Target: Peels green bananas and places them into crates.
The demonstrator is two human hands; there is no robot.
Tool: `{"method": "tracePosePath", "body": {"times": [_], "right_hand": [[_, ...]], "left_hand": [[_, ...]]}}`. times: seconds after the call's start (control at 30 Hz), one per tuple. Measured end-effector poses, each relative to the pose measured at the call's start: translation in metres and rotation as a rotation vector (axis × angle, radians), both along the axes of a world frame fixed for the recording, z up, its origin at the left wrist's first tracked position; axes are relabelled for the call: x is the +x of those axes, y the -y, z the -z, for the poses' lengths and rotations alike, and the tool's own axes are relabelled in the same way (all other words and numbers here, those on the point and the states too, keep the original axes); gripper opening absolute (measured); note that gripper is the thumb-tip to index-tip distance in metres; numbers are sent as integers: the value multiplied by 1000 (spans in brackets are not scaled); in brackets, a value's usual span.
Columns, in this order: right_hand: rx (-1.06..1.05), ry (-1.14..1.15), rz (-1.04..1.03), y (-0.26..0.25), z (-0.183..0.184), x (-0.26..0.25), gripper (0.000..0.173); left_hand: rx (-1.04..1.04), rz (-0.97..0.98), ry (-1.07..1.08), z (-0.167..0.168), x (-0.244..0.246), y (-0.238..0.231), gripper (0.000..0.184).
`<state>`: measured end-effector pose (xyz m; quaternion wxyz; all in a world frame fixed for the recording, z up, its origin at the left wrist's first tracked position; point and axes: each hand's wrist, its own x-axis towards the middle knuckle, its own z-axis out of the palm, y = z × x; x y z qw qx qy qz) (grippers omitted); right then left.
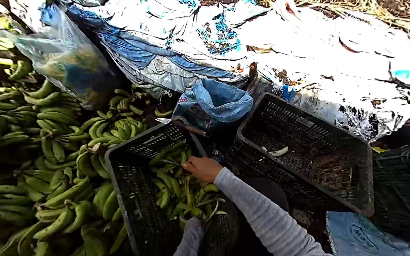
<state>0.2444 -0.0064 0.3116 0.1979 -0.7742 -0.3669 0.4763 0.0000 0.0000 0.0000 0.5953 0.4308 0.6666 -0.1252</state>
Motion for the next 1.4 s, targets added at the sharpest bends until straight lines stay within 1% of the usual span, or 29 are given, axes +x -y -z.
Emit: {"method": "tracePosePath", "body": {"times": [0.03,0.07,0.1,0.13,0.17,0.23,0.27,0.3,0.33,0.37,0.4,0.47,0.5,0.53,0.57,0.6,0.67,0.73,0.8,0.87,0.93,0.97,1.03,1.1,1.17,1.23,1.27,1.33,1.4], "right_hand": [[15,7,25,2,1,0,56],[28,13,54,4,4,0,54],[57,31,96,8,7,0,53],[105,65,150,13,11,1,50],[163,111,201,18,15,4,48],[258,185,286,29,22,6,47],[306,197,322,33,25,3,47],[338,215,357,36,28,-3,46],[340,248,371,36,30,-13,47],[320,295,358,36,29,-27,48],[295,338,319,33,30,-43,50],[235,368,190,25,33,-78,53],[203,359,129,22,37,-95,54],[172,355,82,20,42,-110,53],[149,351,53,20,47,-121,53],[138,348,35,22,51,-129,52],[125,336,13,32,54,-143,50],[129,322,35,43,59,-155,49],[145,330,82,47,61,-164,47],[209,370,175,40,61,-171,45],[302,464,298,23,64,-167,42],[337,518,356,9,62,-156,41],[282,544,427,-21,46,-119,42],[249,556,437,-37,26,-90,45],[320,545,342,-36,9,-97,46],[306,474,212,-18,11,-131,48],[276,417,182,-5,17,-150,48],[237,347,195,20,26,-179,47],[243,342,242,32,31,-192,45]], "left_hand": [[-21,-149,44,-62,6,4,42],[-81,-292,151,-112,4,4,45],[-114,-371,306,-149,-5,5,50],[-120,-395,502,-177,-18,7,55],[-127,-373,738,-196,-31,7,70],[-151,-309,1143,-224,-44,-2,123],[-146,-270,1275,-237,-43,-10,133],[-122,-257,1333,-249,-37,-19,130],[-41,-269,1289,-261,-28,-27,114],[84,-269,1150,-272,-16,-34,89],[169,-287,965,-280,-1,-45,69],[319,-259,694,-275,27,-74,60],[375,-202,596,-268,33,-87,59],[379,-138,553,-261,32,-97,58],[373,-99,557,-249,29,-106,57],[351,-126,579,-242,26,-109,56],[304,-288,678,-231,23,-107,52],[255,-369,750,-232,13,-104,48],[201,-419,750,-244,10,-97,45],[169,-423,731,-253,5,-87,46],[152,-420,759,-252,-4,-75,46],[156,-429,749,-254,-7,-69,44],[116,-451,728,-257,-15,-56,45],[112,-470,835,-249,-30,-50,45],[184,-553,899,-257,-33,-56,52],[307,-648,804,-268,-18,-75,63],[409,-624,760,-267,-11,-87,60],[604,-442,699,-257,-5,-112,52],[719,-384,617,-248,5,-127,50]]}}
